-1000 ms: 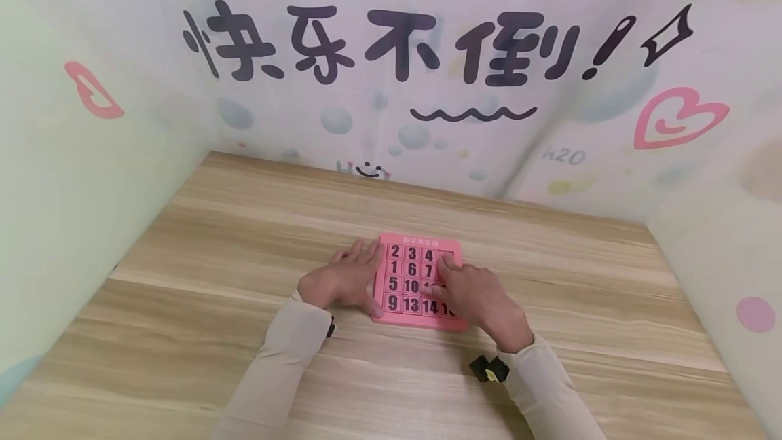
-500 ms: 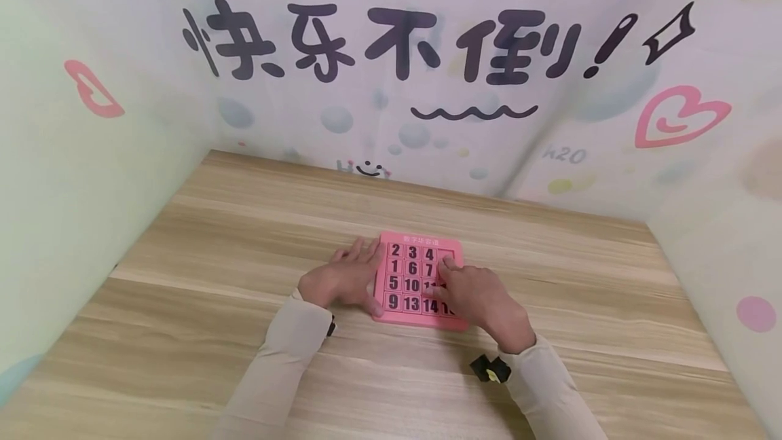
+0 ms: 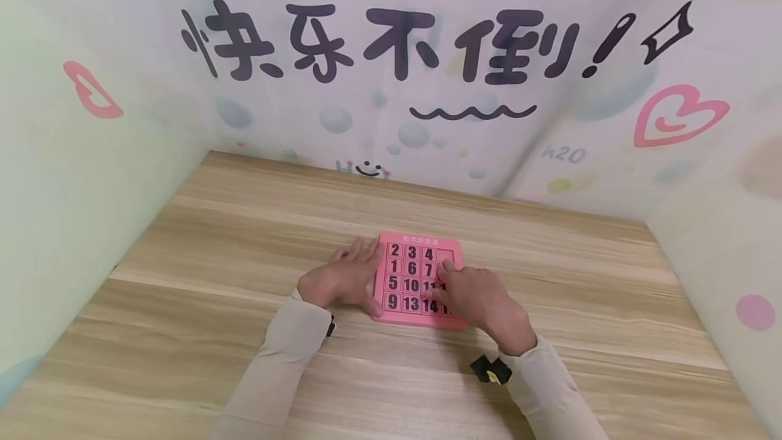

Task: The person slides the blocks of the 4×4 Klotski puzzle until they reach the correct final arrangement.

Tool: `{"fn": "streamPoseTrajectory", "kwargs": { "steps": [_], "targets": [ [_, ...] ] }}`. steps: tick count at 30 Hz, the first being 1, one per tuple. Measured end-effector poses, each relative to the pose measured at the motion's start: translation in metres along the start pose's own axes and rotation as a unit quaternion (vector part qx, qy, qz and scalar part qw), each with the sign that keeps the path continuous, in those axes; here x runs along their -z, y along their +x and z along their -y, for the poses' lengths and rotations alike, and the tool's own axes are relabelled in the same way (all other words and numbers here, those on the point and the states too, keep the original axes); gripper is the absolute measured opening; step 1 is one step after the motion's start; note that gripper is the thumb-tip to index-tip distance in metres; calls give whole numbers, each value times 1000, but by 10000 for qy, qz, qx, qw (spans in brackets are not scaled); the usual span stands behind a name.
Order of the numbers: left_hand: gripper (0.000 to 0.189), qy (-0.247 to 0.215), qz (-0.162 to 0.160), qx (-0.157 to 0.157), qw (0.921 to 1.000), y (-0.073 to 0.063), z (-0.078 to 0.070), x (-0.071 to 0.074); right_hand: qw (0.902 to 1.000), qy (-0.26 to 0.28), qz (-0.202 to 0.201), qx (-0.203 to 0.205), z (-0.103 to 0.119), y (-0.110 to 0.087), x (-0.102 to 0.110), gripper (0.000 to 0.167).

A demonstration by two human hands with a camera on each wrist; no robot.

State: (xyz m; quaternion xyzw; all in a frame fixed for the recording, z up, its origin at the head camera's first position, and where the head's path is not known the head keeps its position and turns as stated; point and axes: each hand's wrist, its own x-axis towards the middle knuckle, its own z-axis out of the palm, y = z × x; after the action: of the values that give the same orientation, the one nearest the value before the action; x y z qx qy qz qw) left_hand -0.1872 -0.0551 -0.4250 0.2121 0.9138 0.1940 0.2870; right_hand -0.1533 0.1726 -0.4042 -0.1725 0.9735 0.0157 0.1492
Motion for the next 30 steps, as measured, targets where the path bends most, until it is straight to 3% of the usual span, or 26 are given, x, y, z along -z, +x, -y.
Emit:
{"fn": "streamPoseTrajectory", "kwargs": {
  "steps": [20, 24, 30],
  "targets": [
    [119, -35, -50, -15, 10000, 0, 1, -1, 9999, 61, -33, 84, 1, -4, 2, 36],
    [119, -32, -27, -13, 10000, -1, 2, 0, 9995, 155, -217, 162, 1, -4, 4, 34],
    [118, 9, -25, -46, 10000, 0, 1, -1, 9990, 60, -438, 55, 1, 1, 0, 68]
  ]
}}
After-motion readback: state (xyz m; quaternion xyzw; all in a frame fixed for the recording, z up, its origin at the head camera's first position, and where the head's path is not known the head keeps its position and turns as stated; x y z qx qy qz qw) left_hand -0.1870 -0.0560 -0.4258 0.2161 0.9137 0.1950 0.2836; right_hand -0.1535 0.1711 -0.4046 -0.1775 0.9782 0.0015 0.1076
